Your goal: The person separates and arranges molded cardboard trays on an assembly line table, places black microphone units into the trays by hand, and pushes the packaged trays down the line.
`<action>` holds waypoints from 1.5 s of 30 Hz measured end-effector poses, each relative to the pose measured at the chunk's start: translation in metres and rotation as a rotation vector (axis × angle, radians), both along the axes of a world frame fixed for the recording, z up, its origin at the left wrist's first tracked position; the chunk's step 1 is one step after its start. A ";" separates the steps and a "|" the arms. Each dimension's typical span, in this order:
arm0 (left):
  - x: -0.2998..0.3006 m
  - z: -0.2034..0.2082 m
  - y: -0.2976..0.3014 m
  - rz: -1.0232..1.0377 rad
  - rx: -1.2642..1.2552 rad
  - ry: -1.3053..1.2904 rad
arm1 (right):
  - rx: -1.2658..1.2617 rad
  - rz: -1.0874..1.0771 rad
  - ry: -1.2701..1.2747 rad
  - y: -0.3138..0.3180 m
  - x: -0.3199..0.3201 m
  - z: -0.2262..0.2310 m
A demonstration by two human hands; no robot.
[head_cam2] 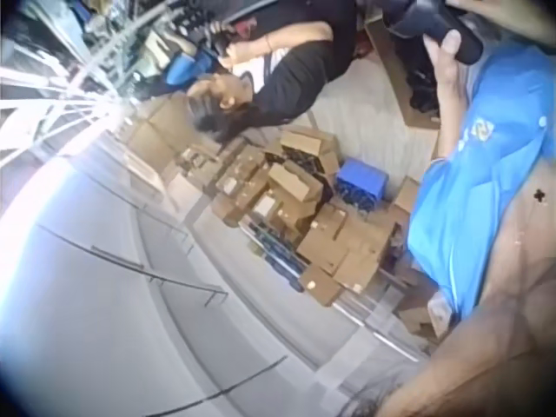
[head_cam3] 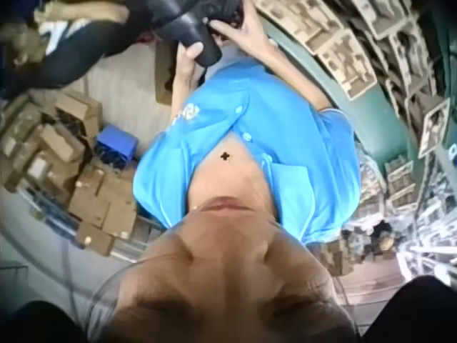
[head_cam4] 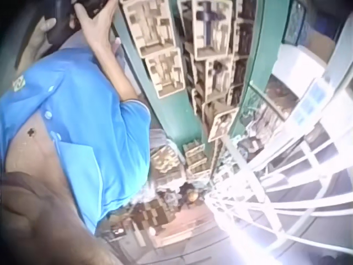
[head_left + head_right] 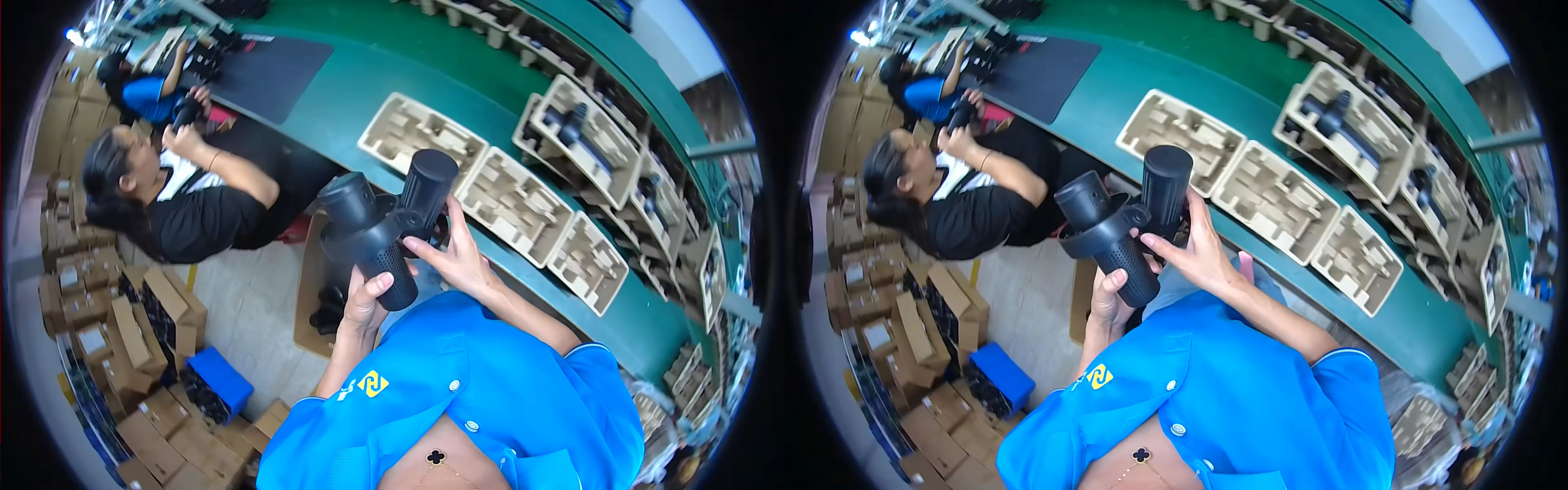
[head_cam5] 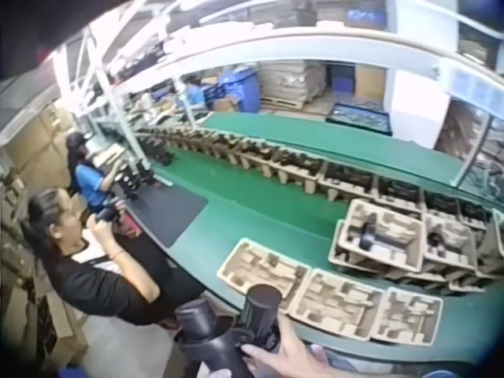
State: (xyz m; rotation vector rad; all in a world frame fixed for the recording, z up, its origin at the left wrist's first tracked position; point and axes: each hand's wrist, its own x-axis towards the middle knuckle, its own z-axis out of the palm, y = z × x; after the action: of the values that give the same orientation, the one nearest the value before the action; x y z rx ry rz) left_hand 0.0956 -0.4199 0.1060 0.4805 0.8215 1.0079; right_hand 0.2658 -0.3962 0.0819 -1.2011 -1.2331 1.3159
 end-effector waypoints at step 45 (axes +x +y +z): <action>0.133 -0.099 0.196 0.478 -0.381 0.223 | -0.846 -0.865 1.187 -0.057 0.137 -0.022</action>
State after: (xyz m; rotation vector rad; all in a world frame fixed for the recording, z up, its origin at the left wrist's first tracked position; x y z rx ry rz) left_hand 0.2285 -0.2240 0.0068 0.0645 1.3388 1.2091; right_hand 0.4027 -0.4533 0.0601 -0.9520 0.6996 1.4421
